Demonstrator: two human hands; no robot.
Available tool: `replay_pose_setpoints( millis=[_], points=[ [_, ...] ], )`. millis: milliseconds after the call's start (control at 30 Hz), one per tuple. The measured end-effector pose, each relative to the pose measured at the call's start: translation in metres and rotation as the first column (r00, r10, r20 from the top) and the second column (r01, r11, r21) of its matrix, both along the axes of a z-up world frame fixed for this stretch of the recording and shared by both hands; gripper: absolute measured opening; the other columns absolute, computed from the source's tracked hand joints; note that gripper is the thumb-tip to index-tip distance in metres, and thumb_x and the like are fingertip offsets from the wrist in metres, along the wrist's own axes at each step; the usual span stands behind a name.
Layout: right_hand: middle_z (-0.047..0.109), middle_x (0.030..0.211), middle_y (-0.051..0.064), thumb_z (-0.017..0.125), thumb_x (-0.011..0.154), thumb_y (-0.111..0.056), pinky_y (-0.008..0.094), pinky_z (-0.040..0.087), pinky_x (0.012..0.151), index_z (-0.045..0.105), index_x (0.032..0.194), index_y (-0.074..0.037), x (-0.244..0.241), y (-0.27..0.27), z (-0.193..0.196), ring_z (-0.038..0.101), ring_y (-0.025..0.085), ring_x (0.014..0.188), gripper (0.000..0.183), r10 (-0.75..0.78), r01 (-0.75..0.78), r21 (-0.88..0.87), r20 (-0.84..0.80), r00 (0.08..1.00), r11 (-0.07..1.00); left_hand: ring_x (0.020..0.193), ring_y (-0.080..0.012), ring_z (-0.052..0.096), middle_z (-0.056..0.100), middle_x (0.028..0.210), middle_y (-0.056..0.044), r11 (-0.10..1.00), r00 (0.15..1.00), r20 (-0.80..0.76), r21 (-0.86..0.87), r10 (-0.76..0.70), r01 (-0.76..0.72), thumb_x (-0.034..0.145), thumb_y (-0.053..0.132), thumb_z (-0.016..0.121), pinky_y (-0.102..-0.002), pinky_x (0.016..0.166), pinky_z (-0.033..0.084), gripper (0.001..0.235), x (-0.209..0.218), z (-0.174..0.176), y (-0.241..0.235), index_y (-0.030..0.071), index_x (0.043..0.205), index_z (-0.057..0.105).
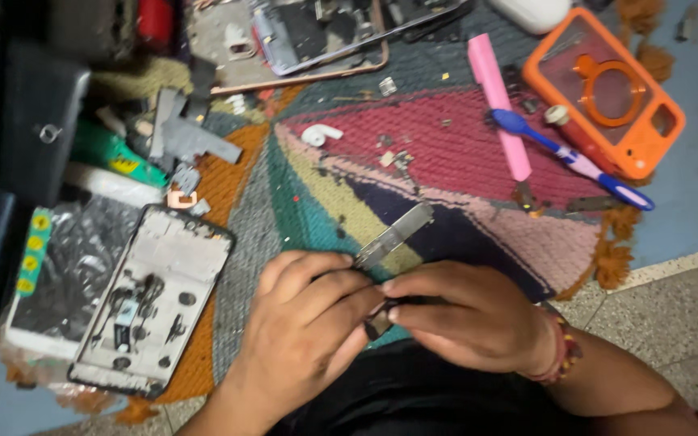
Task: The person uses a red-handled screwdriver and a pink plastic pry tool to work on a small electronic component, likely a phone charging port assembly. They carefully pry and adjust parts of the component while seated on a colorful rug surrounded by disassembled phone parts and tools.
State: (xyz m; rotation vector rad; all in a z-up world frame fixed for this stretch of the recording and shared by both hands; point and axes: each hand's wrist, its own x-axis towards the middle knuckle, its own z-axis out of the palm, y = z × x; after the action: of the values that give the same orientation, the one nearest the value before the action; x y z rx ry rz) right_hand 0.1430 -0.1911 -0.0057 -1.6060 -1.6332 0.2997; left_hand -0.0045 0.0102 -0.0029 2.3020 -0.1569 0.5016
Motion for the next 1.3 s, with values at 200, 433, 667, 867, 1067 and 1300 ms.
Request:
replay_pose_setpoints(
  millis=[200,433,667,867,1067,1300],
  points=[
    [0.072,0.108,0.013,0.084,0.079,-0.009,0.034,0.06,0.071,0.074,0.097,-0.005,0.011,-0.014,0.01,0.074,0.025,0.088,0.021,-0.163,0.178,-0.078,0.168,0.972,0.981,0.115,-0.0259,0.061,0.068,0.112,-0.002,0.992,0.992,0.002,0.038,0.124,-0.124,0.091,0.016,0.083,-0.043,0.102,0.045,0.02,0.0,0.002,-0.005,0.009,0.108,0.073],
    [0.072,0.112,0.012,0.079,0.088,-0.003,0.031,0.058,0.078,0.072,0.106,-0.001,0.022,-0.021,0.026,0.073,0.023,0.096,0.019,-0.494,0.532,-0.153,0.227,0.839,0.833,0.115,-0.0261,0.061,0.067,0.113,-0.004,0.979,0.981,0.003,0.07,0.194,-0.193,0.092,0.014,0.082,-0.043,0.1,0.045,0.021,0.0,0.003,-0.007,0.007,0.11,0.073],
    [0.072,0.116,0.011,0.077,0.083,0.0,0.038,0.056,0.08,0.075,0.11,-0.003,0.026,-0.017,0.036,0.071,0.03,0.097,0.027,-0.416,0.571,-0.264,0.465,0.781,0.777,0.115,-0.0264,0.06,0.066,0.114,-0.006,0.982,0.987,0.032,0.102,0.155,-0.158,0.094,0.014,0.08,-0.044,0.098,0.045,0.021,0.0,0.001,-0.009,0.005,0.11,0.072],
    [0.069,0.126,0.014,0.075,0.084,-0.001,0.043,0.053,0.082,0.074,0.119,-0.003,0.016,-0.017,0.04,0.064,0.031,0.096,0.035,-0.383,0.55,-0.243,0.499,0.778,0.799,0.117,-0.0271,0.06,0.064,0.113,-0.007,0.973,0.984,0.077,0.153,0.163,-0.173,0.097,0.014,0.077,-0.043,0.1,0.046,0.02,-0.001,-0.008,-0.014,0.004,0.114,0.07],
    [0.068,0.115,0.01,0.079,0.093,-0.005,0.045,0.053,0.089,0.068,0.116,-0.004,-0.016,-0.011,0.035,0.065,0.031,0.1,0.026,-0.356,0.442,-0.061,0.5,0.79,0.895,0.115,-0.026,0.06,0.064,0.113,-0.007,0.958,0.981,0.113,0.225,0.157,-0.18,0.095,0.011,0.071,-0.042,0.098,0.046,0.019,-0.004,-0.011,-0.015,0.004,0.113,0.068],
    [0.066,0.136,0.012,0.064,0.102,-0.02,0.05,0.047,0.121,0.065,0.128,-0.003,-0.119,0.035,0.022,0.061,0.032,0.137,0.031,0.409,-0.457,0.1,0.31,0.858,0.884,0.112,-0.0273,0.06,0.063,0.111,-0.009,0.933,0.969,0.186,0.291,0.164,-0.213,0.096,0.011,0.072,-0.042,0.096,0.046,0.017,-0.004,-0.012,-0.02,0.003,0.111,0.068]
  ],
)
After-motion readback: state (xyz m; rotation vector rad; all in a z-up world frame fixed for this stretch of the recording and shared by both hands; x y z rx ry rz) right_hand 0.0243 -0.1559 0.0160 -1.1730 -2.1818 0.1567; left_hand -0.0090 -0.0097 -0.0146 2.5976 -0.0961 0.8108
